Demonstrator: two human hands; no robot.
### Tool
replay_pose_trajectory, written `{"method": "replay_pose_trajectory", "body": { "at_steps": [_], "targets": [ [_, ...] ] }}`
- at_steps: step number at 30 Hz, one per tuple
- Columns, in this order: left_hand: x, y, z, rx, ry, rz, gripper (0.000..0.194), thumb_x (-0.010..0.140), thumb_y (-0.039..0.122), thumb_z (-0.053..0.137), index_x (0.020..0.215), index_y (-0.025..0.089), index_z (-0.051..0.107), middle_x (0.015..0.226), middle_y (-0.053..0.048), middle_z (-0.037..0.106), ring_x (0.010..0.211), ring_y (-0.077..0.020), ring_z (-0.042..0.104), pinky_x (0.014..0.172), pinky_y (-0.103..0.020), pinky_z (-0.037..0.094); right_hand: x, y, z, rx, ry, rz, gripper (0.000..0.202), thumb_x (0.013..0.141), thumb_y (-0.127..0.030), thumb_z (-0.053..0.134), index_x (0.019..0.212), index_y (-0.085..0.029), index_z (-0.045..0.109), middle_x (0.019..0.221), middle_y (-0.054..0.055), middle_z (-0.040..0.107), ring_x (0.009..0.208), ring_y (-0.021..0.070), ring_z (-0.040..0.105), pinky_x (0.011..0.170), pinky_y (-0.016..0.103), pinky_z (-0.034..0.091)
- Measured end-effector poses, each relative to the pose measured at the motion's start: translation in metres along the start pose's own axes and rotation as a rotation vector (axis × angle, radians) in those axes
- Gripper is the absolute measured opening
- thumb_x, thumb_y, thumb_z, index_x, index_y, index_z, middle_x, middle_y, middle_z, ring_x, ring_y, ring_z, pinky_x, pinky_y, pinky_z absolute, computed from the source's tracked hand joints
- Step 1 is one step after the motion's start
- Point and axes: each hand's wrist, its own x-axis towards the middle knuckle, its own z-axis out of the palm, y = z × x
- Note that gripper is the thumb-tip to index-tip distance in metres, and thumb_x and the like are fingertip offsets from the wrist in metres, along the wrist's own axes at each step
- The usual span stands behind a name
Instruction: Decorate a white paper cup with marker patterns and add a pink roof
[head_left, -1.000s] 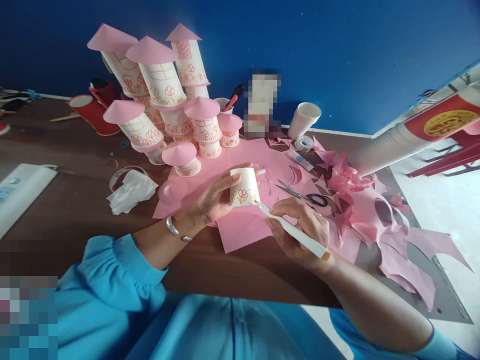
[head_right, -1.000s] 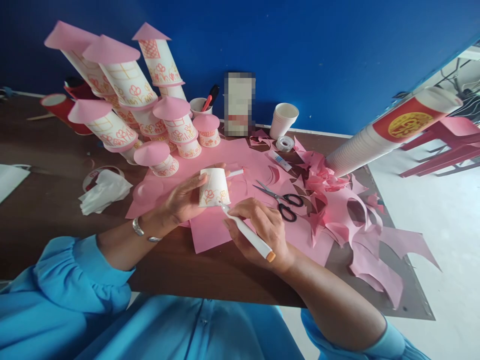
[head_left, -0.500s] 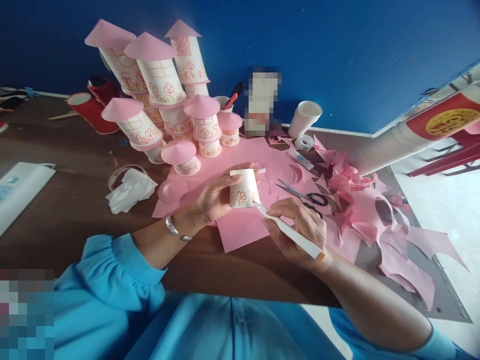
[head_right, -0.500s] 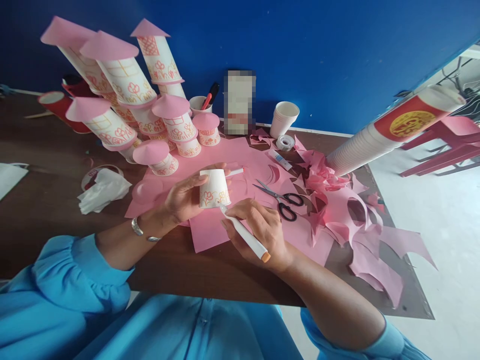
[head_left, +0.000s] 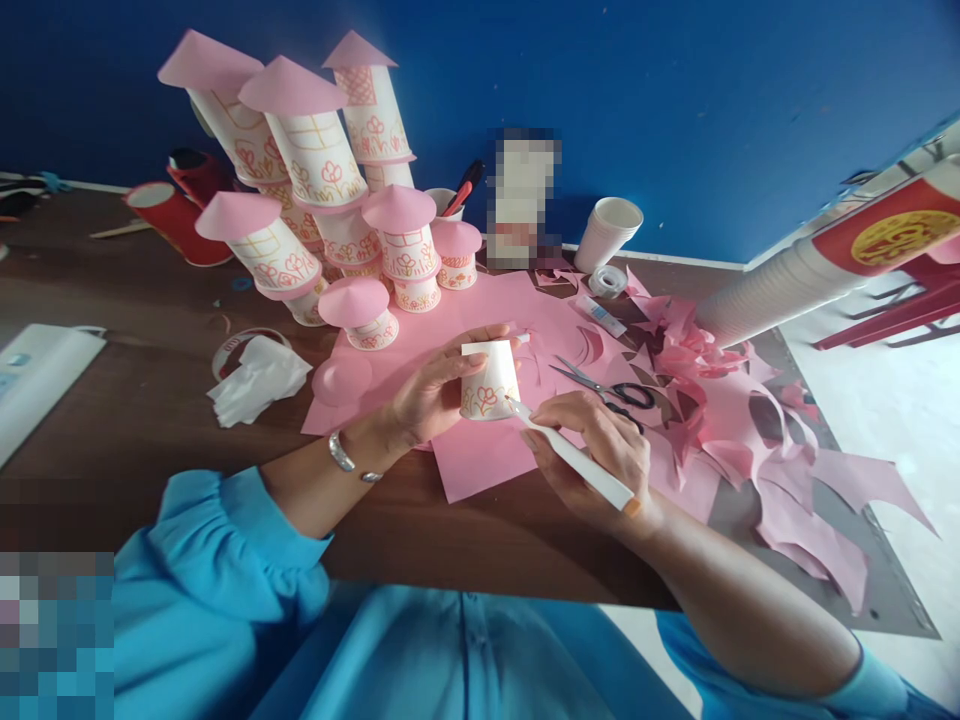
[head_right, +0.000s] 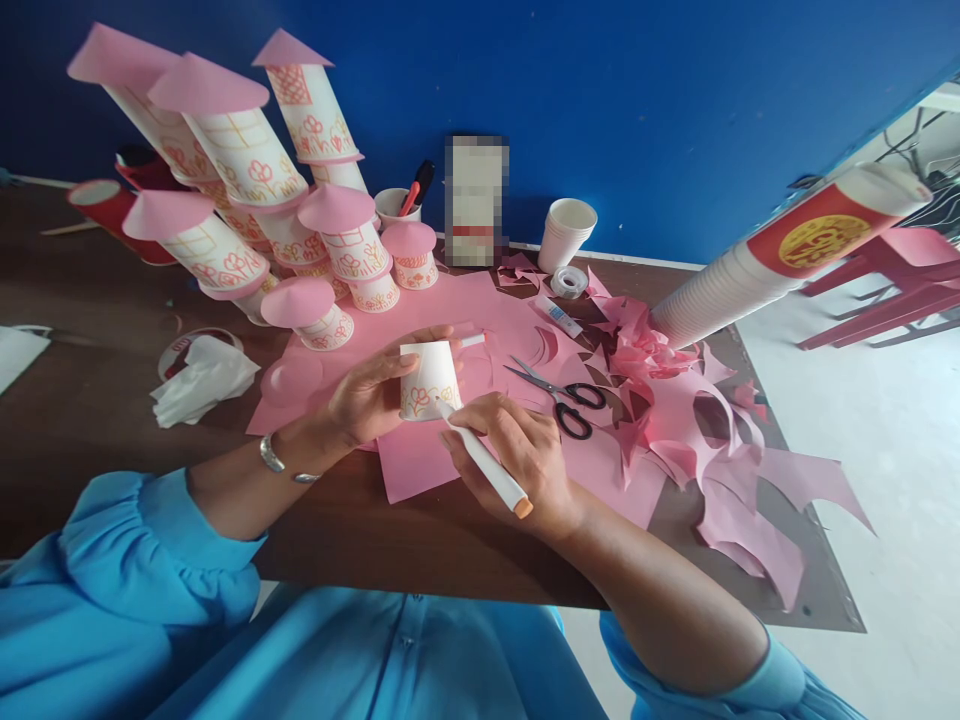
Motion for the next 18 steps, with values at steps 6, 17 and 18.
{"method": "replay_pose_trajectory", "body": {
  "at_steps": [6,17,18],
  "targets": [
    [0.0,-0.0024,-0.001,0.02,0.006,0.009,0.041,0.09,0.033,0.078,0.13,0.023,0.079,0.146,-0.011,0.073,0.121,-0.0278,0.069,0.097,-0.036,0.055,-0.001,0.0011,0.0011,-0.013,-0.005,0.0,0.015,0.101,-0.016,0.071,0.109,-0.025,0.063,0.084,-0.001,0.077,0.071,0.0154,0.076,0.061,0.025,0.059],
    [-0.001,-0.0024,-0.002,0.024,0.006,-0.002,0.039,0.091,0.032,0.077,0.129,0.024,0.079,0.142,-0.01,0.075,0.118,-0.027,0.07,0.096,-0.037,0.055,-0.0014,0.0009,0.0009,-0.017,-0.032,-0.005,0.012,0.102,-0.016,0.07,0.106,-0.024,0.061,0.082,0.0,0.076,0.069,0.0144,0.075,0.06,0.025,0.057],
    [-0.0011,-0.0022,-0.002,0.029,0.007,0.0,0.039,0.091,0.032,0.077,0.129,0.024,0.079,0.144,-0.011,0.074,0.121,-0.0276,0.069,0.096,-0.036,0.054,-0.0014,0.0007,0.0009,-0.015,-0.038,-0.005,0.012,0.102,-0.015,0.07,0.105,-0.024,0.061,0.082,-0.001,0.077,0.069,0.0143,0.075,0.06,0.025,0.057]
  ]
}}
